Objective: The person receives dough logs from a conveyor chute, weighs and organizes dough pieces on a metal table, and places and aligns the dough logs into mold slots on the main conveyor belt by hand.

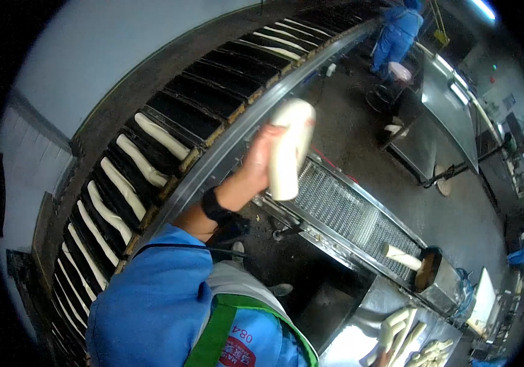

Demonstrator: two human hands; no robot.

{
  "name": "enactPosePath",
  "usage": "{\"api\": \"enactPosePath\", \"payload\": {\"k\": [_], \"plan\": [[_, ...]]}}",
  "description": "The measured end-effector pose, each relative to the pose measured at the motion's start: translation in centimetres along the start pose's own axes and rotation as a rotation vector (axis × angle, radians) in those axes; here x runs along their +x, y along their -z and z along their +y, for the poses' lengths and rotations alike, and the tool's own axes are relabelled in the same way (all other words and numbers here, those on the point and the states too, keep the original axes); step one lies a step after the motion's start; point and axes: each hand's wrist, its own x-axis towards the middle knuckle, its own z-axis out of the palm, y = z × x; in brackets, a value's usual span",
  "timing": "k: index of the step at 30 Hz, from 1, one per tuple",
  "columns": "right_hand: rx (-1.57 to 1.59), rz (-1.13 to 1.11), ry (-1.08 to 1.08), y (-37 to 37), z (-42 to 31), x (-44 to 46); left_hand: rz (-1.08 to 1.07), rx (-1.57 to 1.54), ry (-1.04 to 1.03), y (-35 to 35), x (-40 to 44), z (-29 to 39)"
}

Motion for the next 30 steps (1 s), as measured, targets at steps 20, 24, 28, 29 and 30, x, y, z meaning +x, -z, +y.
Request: {"api": "enactPosePath", "payload": {"k": [20,24,28,29,30], "plan": [[-0.253,-0.902,1.289,-53.0,-45.0,-5.1,0.736,-0.060,-0.258,27.3,7.3,7.7],[-0.674,-0.533,1.566,-64.4,-42.8,-0.2,0.788,-0.081,-0.243,29.1,7.8,7.4],[-0.706,-0.666,1.448,-62.9,-39.3,6.6,1.172,0.476,-0.266,29.6,9.0,7.2],[-0.780,-0.659,1.460,-60.9,-38.1,8.4,1.165,0.422,-0.166,28.6,8.5,7.8],[-0.855,-0.649,1.467,-58.4,-36.8,10.7,1.153,0.368,-0.063,26.8,8.2,8.6]]}}
